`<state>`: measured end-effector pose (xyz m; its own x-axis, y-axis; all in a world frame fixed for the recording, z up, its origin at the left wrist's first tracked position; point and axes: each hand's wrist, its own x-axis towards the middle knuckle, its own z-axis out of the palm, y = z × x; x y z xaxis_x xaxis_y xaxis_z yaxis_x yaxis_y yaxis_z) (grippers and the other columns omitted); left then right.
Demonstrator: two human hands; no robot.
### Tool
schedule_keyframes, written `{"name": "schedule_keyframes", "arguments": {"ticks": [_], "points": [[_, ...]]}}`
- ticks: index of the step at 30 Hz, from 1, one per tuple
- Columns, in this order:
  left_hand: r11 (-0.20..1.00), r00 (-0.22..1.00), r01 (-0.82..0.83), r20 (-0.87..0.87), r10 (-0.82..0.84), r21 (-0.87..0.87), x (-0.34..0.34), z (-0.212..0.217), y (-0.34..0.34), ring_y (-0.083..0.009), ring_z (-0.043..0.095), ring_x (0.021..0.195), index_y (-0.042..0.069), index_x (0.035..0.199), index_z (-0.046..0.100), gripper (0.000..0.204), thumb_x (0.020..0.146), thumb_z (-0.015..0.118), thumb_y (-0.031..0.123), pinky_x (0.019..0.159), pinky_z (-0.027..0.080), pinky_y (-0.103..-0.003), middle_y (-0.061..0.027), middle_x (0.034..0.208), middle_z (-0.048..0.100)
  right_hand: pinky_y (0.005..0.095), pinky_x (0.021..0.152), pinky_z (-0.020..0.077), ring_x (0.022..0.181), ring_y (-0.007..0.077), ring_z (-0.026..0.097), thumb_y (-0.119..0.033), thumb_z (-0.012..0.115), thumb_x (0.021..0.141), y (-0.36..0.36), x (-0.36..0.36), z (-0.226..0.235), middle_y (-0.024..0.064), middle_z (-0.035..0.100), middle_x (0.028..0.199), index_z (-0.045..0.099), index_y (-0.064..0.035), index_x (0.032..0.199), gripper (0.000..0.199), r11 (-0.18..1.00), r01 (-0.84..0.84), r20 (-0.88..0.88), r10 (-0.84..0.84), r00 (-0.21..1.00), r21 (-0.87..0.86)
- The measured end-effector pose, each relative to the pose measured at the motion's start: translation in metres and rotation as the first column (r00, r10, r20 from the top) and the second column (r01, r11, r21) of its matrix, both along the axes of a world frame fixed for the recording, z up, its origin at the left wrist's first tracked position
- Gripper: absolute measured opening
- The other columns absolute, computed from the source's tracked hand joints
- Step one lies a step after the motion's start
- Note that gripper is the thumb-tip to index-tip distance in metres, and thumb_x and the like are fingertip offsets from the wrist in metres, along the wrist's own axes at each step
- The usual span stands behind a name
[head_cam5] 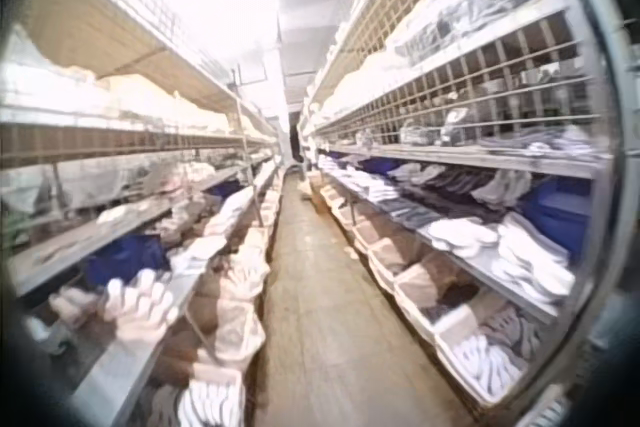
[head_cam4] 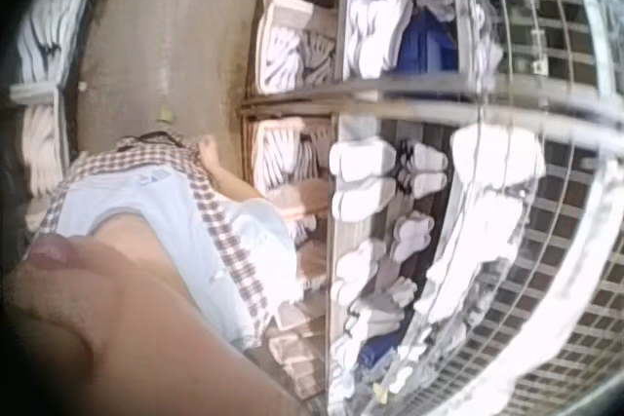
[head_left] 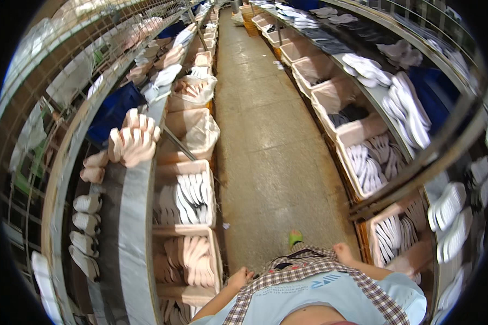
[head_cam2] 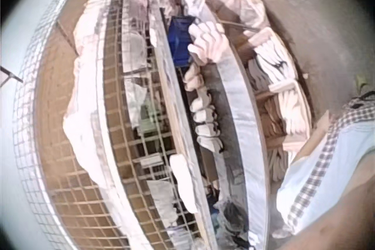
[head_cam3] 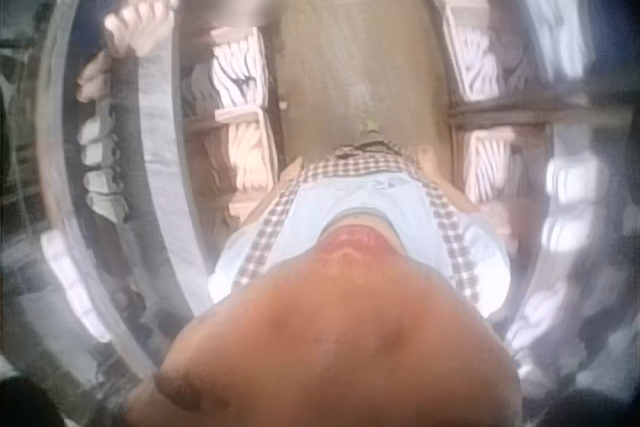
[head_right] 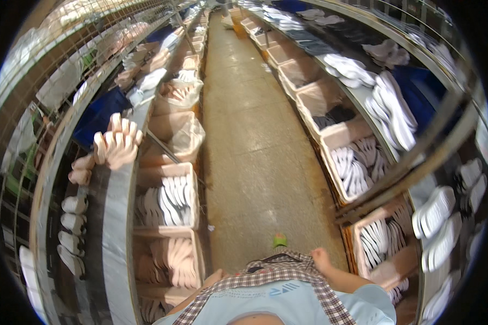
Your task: The person picks up white slippers from a shelf, aligns them, and stacks them into a bin. They repeat this process multiple times, occasionally turning the slippers over to check the soles before placing them in the bin.
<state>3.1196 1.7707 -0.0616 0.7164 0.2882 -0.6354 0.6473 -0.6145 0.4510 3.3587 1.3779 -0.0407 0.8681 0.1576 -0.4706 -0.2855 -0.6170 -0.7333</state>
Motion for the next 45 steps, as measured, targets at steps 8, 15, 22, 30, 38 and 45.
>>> {"name": "schedule_keyframes", "arguments": {"ticks": [8, 15, 22, 30, 38, 45], "points": [[-0.689, 0.57, -0.089, -0.604, 0.557, -0.719, 0.227, 0.114, 0.093, -0.0226, 0.056, 0.095, 0.006, 0.119, 0.048, 0.045, 0.091, 0.053, 0.04, 0.083, 0.047, -0.041, -0.0128, 0.099, 0.058, 0.0425, 0.102, 0.032, 0.12, 0.0358, 0.04, -0.037, 0.061, 0.085, 0.081, 0.221, 0.063, 0.0203, 0.042, 0.131, 0.042, -0.0046, 0.13, 0.059, 0.784, -0.618, 0.023, 0.62, 0.784, -0.066], [-0.691, 0.568, -0.143, -0.631, 0.529, -0.708, 0.42, 0.031, 0.222, -0.0283, 0.05, 0.114, 0.004, 0.128, 0.043, 0.051, 0.095, 0.044, 0.043, 0.094, 0.041, -0.04, -0.0145, 0.122, 0.052, 0.0431, 0.101, 0.0337, 0.119, 0.0365, 0.041, -0.037, 0.062, 0.084, 0.229, 0.417, 0.012, 0.0203, 0.043, 0.13, 0.043, -0.0061, 0.13, 0.059, 0.806, -0.51, -0.226, 0.459, 0.859, -0.302], [0.674, 0.869, -0.48, -0.202, 0.451, -0.562, 0.627, -0.025, 0.373, -0.0254, 0.05, 0.111, 0.007, 0.12, 0.051, 0.044, 0.089, 0.055, 0.037, 0.092, 0.04, -0.039, -0.0109, 0.115, 0.055, 0.0437, 0.099, 0.0353, 0.118, 0.0372, 0.042, -0.036, 0.063, 0.082, 0.378, 0.614, 0.058, 0.0204, 0.044, 0.129, 0.043, -0.0076, 0.129, 0.058, 0.911, -0.317, -0.126, 0.293, 0.948, -0.264], [0.557, 0.768, -0.627, -0.312, 0.56, -0.544, 0.829, -0.116, 0.449, -0.0211, 0.05, 0.103, 0.007, 0.113, 0.056, 0.037, 0.087, 0.055, 0.034, 0.089, 0.039, -0.034, -0.0072, 0.108, 0.056, 0.0444, 0.097, 0.0372, 0.116, 0.038, 0.044, -0.036, 0.064, 0.081, 0.487, 0.85, 0.019, 0.0204, 0.045, 0.127, 0.044, -0.0093, 0.129, 0.058, 0.905, -0.321, -0.158, 0.286, 0.945, -0.281], [0.181, 0.466, -0.719, -0.272, 0.842, -0.672, 1.009, -0.033, 0.534, -0.0173, 0.05, 0.099, 0.008, 0.106, 0.062, 0.034, 0.09, 0.049, 0.035, 0.087, 0.037, -0.03, -0.0054, 0.103, 0.056, 0.0451, 0.096, 0.039, 0.115, 0.0388, 0.045, -0.035, 0.066, 0.08, 0.587, 1.065, 0.017, 0.0205, 0.047, 0.126, 0.045, -0.011, 0.128, 0.058, 0.808, -0.485, -0.268, 0.412, 0.871, -0.335], [0.761, 0.826, -0.487, 0.055, 0.56, -0.43, 1.163, 0.026, 0.664, -0.0275, 0.059, 0.091, 0.005, 0.099, 0.065, 0.032, 0.093, 0.044, 0.028, 0.076, 0.044, -0.037, -0.0167, 0.102, 0.064, 0.0456, 0.094, 0.0407, 0.113, 0.0395, 0.046, -0.035, 0.067, 0.078, 0.734, 1.211, 0.006, 0.0205, 0.048, 0.125, 0.045, -0.0125, 0.127, 0.058, 0.598, -0.671, -0.346, 0.577, 0.74, -0.439]]}}
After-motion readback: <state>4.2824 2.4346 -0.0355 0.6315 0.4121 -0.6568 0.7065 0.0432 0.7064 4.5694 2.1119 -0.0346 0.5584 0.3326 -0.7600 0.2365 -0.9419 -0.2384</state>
